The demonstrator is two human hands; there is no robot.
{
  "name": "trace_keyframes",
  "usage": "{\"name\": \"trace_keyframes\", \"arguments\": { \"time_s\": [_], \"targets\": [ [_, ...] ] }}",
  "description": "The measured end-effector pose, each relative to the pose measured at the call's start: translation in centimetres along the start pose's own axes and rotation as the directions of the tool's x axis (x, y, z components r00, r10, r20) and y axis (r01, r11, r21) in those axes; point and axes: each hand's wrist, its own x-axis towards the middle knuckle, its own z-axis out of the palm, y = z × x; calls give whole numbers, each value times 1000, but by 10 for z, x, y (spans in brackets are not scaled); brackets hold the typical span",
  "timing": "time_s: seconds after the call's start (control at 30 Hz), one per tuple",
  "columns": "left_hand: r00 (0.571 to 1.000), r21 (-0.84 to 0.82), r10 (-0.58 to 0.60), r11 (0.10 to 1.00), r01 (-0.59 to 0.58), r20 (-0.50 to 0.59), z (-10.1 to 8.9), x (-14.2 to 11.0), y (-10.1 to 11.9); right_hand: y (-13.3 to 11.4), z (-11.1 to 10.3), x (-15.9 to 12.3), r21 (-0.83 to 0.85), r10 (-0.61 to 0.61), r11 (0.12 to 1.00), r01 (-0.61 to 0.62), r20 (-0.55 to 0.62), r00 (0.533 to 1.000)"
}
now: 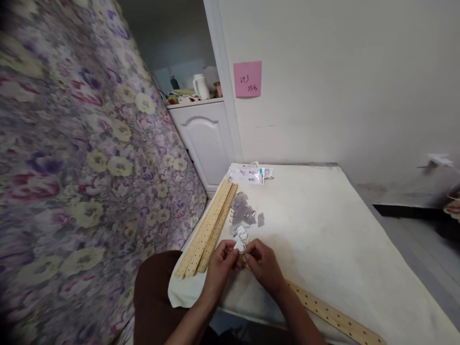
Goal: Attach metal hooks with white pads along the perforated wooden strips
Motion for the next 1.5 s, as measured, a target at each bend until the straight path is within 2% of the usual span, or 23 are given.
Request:
{"name": "trace_keyframes", "arguments": {
  "time_s": [0.13, 0.4, 0.67, 0.87, 1.0, 1.23, 1.5],
  "targets": [
    [995, -139, -104, 985, 104, 5, 3, -9, -7, 3, 0, 0, -15, 34, 999, -35, -54, 998],
    [972, -309, -235, 924, 224, 3, 5, -27, -14, 6, 1, 0, -67, 77, 995, -76, 17, 997],
    [970, -330, -242, 918, 220, -28, -1, -31, -17, 4, -5, -2, 9, -22, 1000, 21, 179, 984],
    [971, -273, -239, 935, 227, -13, -7, -35, -20, 2, -4, -2, -59, 90, 995, -84, 115, 989],
    [971, -215, -238, 947, 239, 29, -10, -34, -23, 0, 1, -3, -110, 141, 986, -128, 115, 983],
    [975, -192, -215, 956, 221, 50, -10, -30, -27, -2, 3, -2, -172, 136, 979, -112, 132, 982],
    [977, -261, -212, 944, 201, -15, -13, -26, -33, -3, 4, -3, -164, 176, 975, -151, 153, 972]
  ]
}}
